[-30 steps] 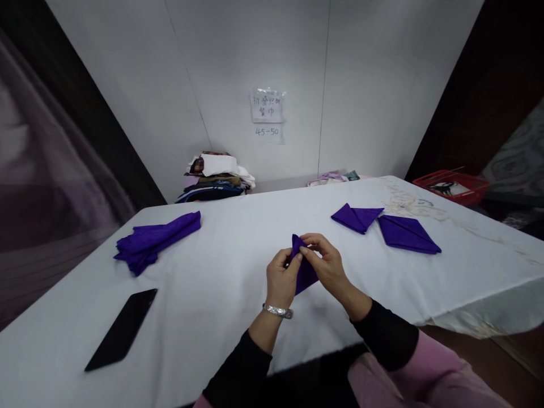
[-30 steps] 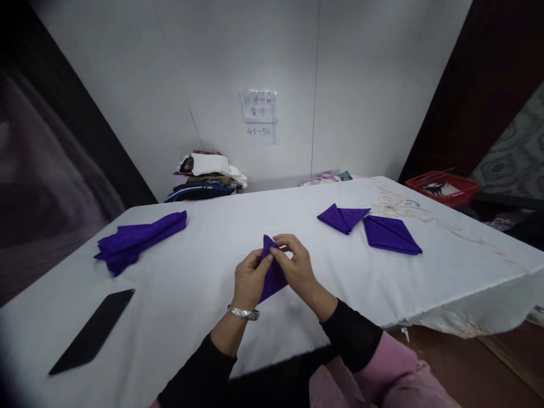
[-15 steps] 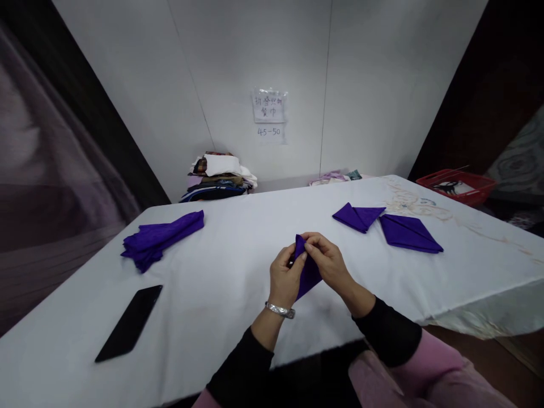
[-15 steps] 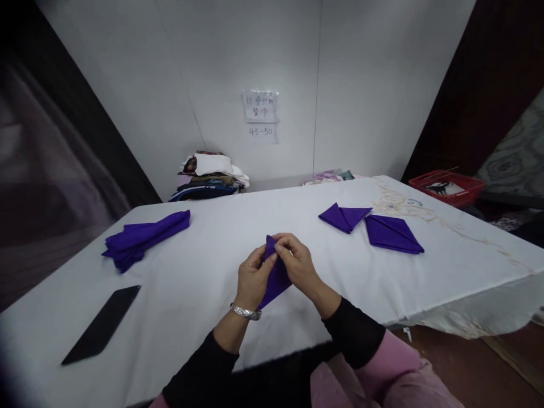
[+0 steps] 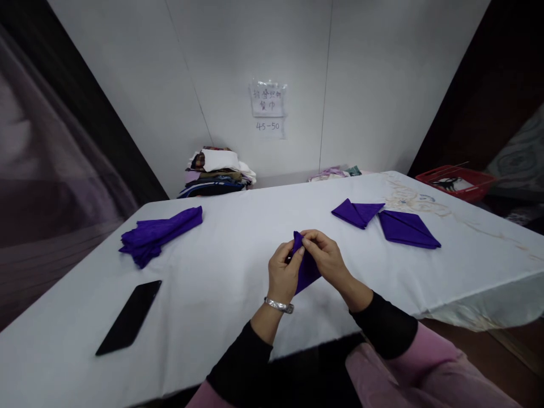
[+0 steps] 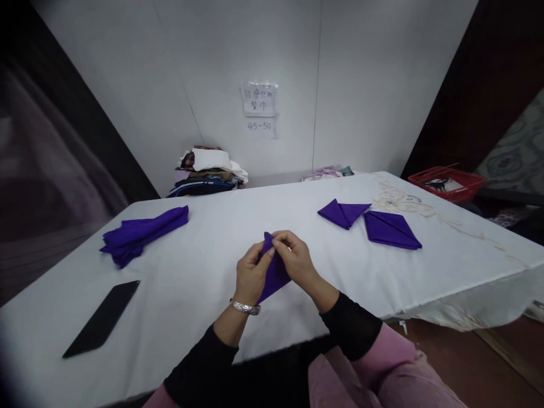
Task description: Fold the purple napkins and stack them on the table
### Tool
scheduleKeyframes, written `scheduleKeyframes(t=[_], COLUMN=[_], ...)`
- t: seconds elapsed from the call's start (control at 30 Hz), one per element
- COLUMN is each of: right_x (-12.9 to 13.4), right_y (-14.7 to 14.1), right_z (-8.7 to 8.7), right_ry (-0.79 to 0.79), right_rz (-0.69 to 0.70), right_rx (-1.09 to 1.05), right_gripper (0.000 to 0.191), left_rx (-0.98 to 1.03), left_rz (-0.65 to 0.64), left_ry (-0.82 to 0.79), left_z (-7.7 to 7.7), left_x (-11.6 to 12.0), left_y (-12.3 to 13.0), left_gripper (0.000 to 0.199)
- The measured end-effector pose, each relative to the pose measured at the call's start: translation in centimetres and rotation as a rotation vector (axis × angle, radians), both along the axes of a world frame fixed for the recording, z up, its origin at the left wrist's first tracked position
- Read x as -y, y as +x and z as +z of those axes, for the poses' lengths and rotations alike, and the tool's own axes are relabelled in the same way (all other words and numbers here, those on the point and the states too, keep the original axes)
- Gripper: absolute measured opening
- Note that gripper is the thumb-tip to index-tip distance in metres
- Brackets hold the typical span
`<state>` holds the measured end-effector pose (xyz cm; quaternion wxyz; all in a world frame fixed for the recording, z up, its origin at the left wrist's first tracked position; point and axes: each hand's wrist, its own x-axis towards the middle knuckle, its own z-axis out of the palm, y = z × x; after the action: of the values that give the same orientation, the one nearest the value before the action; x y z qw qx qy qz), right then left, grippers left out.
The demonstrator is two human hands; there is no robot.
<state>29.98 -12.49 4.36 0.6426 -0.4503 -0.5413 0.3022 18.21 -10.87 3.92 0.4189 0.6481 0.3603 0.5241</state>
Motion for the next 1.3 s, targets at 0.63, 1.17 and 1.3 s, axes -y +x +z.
scheduleKeyframes(t=[0.63,1.17,1.3], right_x=[0.12,-0.20,-0.39], right_y=[-0.31,-0.29,-0.20], right_z=[0.60,0.10,0.04], right_ry=[-0.021,-0.179,-0.188], right_rz=[0.092,0.108,0.146], right_rx=[-0.067,-0.279,-0.348], right_gripper=[0.016,0.014,0.015], left_rx=[-0.003,0.020,0.020], left_rz=[0.029,0.077,0.049], left_ry=[0.032,0.134,0.100], left_z=[-0.20,-0.56,-0.42], left_x=[0.07,0.25,0.31], left_y=[-0.23,-0.44,-0.41], left_gripper=[0.018,0.020,0.018])
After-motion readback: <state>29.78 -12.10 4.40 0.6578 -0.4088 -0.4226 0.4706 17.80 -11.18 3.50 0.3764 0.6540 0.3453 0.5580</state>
